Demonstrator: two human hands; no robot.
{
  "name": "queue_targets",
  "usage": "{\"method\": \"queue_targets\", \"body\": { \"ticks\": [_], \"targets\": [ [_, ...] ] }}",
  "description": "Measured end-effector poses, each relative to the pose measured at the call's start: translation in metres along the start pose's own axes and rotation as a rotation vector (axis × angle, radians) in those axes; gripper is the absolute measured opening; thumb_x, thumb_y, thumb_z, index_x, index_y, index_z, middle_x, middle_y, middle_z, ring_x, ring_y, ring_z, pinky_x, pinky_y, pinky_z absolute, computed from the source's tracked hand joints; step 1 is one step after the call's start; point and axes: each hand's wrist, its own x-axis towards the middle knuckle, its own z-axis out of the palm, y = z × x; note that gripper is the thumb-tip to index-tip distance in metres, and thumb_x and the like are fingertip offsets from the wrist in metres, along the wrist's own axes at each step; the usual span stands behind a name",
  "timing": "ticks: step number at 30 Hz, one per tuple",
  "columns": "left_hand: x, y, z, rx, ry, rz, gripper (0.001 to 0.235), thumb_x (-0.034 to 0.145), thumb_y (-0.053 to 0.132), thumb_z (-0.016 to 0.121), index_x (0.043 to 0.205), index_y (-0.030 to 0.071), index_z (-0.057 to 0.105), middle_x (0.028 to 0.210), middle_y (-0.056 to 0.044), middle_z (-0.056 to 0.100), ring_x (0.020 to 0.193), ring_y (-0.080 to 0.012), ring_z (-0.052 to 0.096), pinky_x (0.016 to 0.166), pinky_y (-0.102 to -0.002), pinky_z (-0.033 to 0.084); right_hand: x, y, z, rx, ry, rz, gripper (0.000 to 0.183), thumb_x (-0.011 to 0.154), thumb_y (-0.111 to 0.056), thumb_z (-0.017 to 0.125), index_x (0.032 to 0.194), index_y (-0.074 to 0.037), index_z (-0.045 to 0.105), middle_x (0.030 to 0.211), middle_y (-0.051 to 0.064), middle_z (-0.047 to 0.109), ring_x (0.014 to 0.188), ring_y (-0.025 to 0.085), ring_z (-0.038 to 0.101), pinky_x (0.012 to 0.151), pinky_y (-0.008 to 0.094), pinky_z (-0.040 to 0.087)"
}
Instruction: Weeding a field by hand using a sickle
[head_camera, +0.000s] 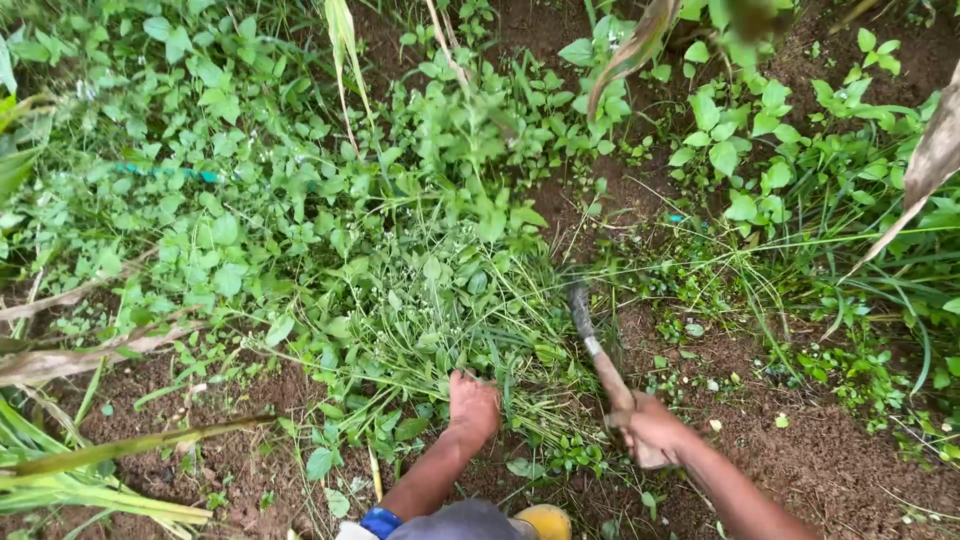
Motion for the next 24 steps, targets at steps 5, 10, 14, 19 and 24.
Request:
{"method": "queue_targets", "body": {
  "ticks": [5,10,14,19,24],
  "targets": [
    [0.005,0.0,0.006,-0.013,0.001,-0.005,0.023,0.109,0.035,0.047,0.115,0.024,0.066,0.094,0.007,0.059,0.094,-0.011,0.053,0.11,-0.04,0.033,-0.041,-0.059,0.025,0.124,0.454,-0.114,0.044,0.104,-0.007,0.062,0.142,-0.002,0.041,0.074,0.014,0.062,0.047,0.024,0.056,0.038,0.034,0.053],
    [-0.001,-0.001,-0.001,-0.02,-0.014,-0.014,0.022,0.109,0.031,0.047,0.116,0.023,0.065,0.09,0.007,0.057,0.09,-0.0108,0.052,0.11,-0.04,0.033,-0.032,-0.091,0.029,0.192,0.405,-0.208,0.03,0.101,-0.005,0.062,0.13,-0.004,0.052,0.074,0.01,0.06,0.051,0.02,0.053,0.044,0.03,0.051],
    [0.0,-0.001,0.002,-0.017,0.018,-0.013,0.024,0.11,0.036,0.045,0.105,0.024,0.066,0.082,0.007,0.053,0.082,-0.0095,0.05,0.109,-0.039,0.034,-0.032,-0.045,0.047,-0.08,0.098,-0.01,0.041,0.101,-0.003,0.061,0.137,0.001,0.044,0.074,0.01,0.063,0.052,0.018,0.057,0.043,0.028,0.054],
    [0.004,-0.003,0.007,-0.154,0.061,0.004,0.014,0.103,0.021,0.057,0.109,0.025,0.069,0.093,0.005,0.064,0.1,-0.0145,0.057,0.112,-0.042,0.028,-0.035,0.037,0.031,-0.131,0.072,0.092,0.046,0.101,-0.007,0.069,0.141,-0.004,0.046,0.079,0.014,0.066,0.054,0.02,0.061,0.045,0.029,0.057],
    [-0.005,-0.003,-0.004,-0.128,0.045,-0.016,0.021,0.105,0.017,0.051,0.117,0.023,0.067,0.092,0.005,0.061,0.095,-0.0123,0.056,0.113,-0.042,0.029,-0.041,0.014,0.037,0.064,0.088,0.027,0.058,0.099,-0.007,0.069,0.15,-0.005,0.042,0.075,0.014,0.064,0.054,0.022,0.059,0.045,0.033,0.054]
  ]
}}
